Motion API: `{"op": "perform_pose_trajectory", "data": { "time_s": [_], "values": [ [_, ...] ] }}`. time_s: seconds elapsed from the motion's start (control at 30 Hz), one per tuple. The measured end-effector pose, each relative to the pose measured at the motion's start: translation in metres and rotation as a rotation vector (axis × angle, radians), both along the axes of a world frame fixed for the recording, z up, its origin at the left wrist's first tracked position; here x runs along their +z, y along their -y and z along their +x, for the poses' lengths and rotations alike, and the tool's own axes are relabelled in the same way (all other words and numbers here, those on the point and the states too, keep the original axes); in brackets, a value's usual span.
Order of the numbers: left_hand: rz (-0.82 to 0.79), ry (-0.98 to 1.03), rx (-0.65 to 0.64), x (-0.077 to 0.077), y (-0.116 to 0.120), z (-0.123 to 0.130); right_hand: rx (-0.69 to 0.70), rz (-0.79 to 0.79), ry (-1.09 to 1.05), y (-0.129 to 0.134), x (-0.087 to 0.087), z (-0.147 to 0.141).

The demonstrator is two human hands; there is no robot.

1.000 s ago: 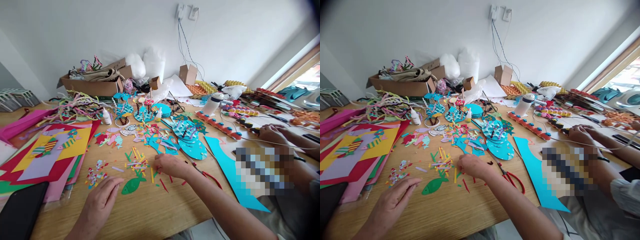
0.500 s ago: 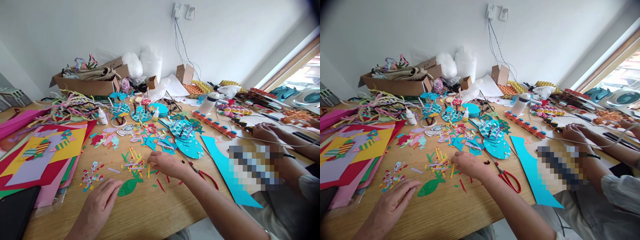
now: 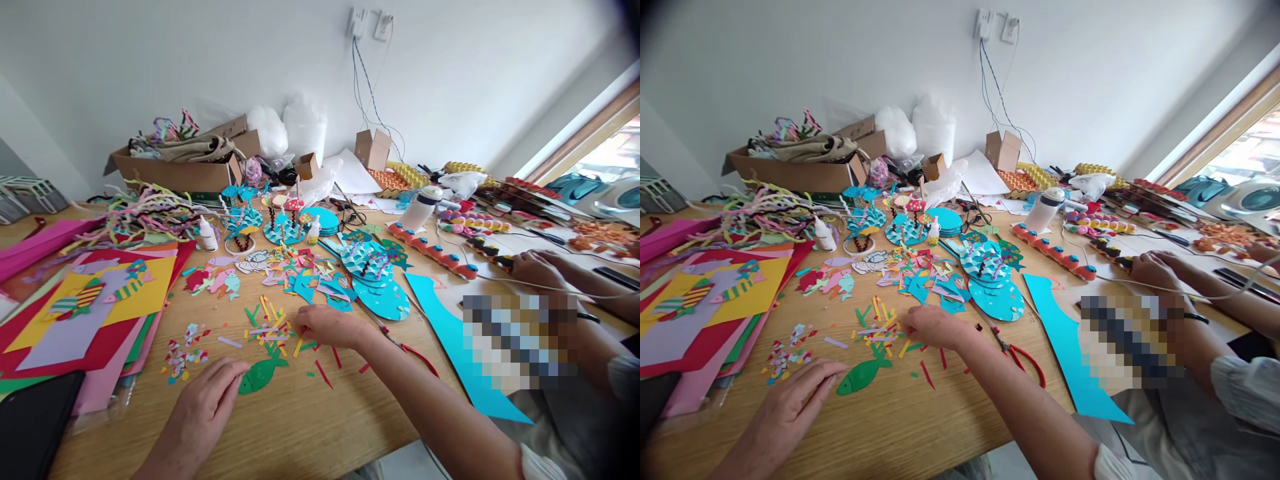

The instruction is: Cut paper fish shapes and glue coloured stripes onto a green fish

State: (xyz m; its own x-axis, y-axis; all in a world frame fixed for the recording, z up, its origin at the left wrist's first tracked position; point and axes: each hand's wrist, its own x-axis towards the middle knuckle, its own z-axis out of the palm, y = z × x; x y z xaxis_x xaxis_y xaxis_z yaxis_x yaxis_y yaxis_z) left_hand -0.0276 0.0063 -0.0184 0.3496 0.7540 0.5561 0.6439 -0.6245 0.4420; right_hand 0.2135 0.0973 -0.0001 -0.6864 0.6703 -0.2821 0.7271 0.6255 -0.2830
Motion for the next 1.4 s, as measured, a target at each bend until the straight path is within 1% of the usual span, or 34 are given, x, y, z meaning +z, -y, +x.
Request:
{"op": "perform_pose_trajectory", "data": {
  "time_s": [0.13, 0.2, 0.27, 0.37, 0.47, 0.53, 0.63, 0.7, 0.8, 0.9, 0.93, 0.97, 1.03, 1.1, 1.23, 1.33, 1.4],
  "values": [
    [-0.026, 0.005, -0.008, 0.006, 0.0, 0.0, -0.044, 0.029, -0.014, 0.004, -0.002, 0.004],
    [-0.033, 0.015, -0.017, 0.008, -0.001, 0.0, -0.043, 0.037, -0.03, 0.006, -0.001, 0.005],
    [-0.052, 0.028, -0.015, 0.007, -0.001, 0.0, -0.02, 0.034, -0.042, 0.006, 0.0, 0.005],
    [-0.079, 0.04, 0.0, 0.002, 0.0, 0.001, 0.011, 0.032, -0.042, 0.007, 0.001, 0.003],
    [-0.083, 0.045, 0.004, -0.002, 0.0, 0.002, 0.006, 0.04, -0.039, 0.009, -0.002, 0.001],
    [-0.086, 0.045, -0.007, -0.001, 0.0, 0.002, -0.016, 0.043, -0.043, 0.009, -0.005, 0.001],
    [-0.121, 0.072, -0.014, 0.004, -0.003, 0.002, -0.071, 0.04, -0.069, 0.011, -0.007, 0.005],
    [-0.209, 0.119, -0.022, 0.008, -0.006, 0.002, -0.132, 0.041, -0.1, 0.015, -0.003, 0.01],
    [-0.469, 0.27, -0.025, 0.012, -0.011, 0.005, -0.248, 0.039, -0.153, 0.027, 0.01, 0.014],
    [-0.738, 0.441, -0.033, 0.014, -0.017, 0.016, -0.344, 0.008, -0.224, 0.047, 0.02, 0.007],
    [-0.807, 0.47, -0.053, 0.015, -0.019, 0.021, -0.382, -0.019, -0.276, 0.054, 0.02, 0.002],
    [-0.861, 0.483, -0.084, 0.016, -0.021, 0.026, -0.448, -0.072, -0.374, 0.061, 0.02, -0.003],
    [-0.927, 0.478, -0.144, 0.019, -0.026, 0.037, -0.544, -0.142, -0.537, 0.071, 0.015, -0.015],
    [-0.95, 0.457, -0.16, 0.02, -0.03, 0.045, -0.59, -0.167, -0.631, 0.078, 0.008, -0.024],
    [-0.966, 0.453, -0.098, 0.017, -0.036, 0.05, -0.641, -0.189, -0.727, 0.083, -0.006, -0.034],
    [-1.019, 0.519, -0.071, 0.012, -0.037, 0.047, -0.705, -0.196, -0.768, 0.084, -0.012, -0.038],
    [-1.063, 0.526, -0.074, 0.009, -0.036, 0.045, -0.728, -0.21, -0.811, 0.085, -0.015, -0.042]
  ]
}}
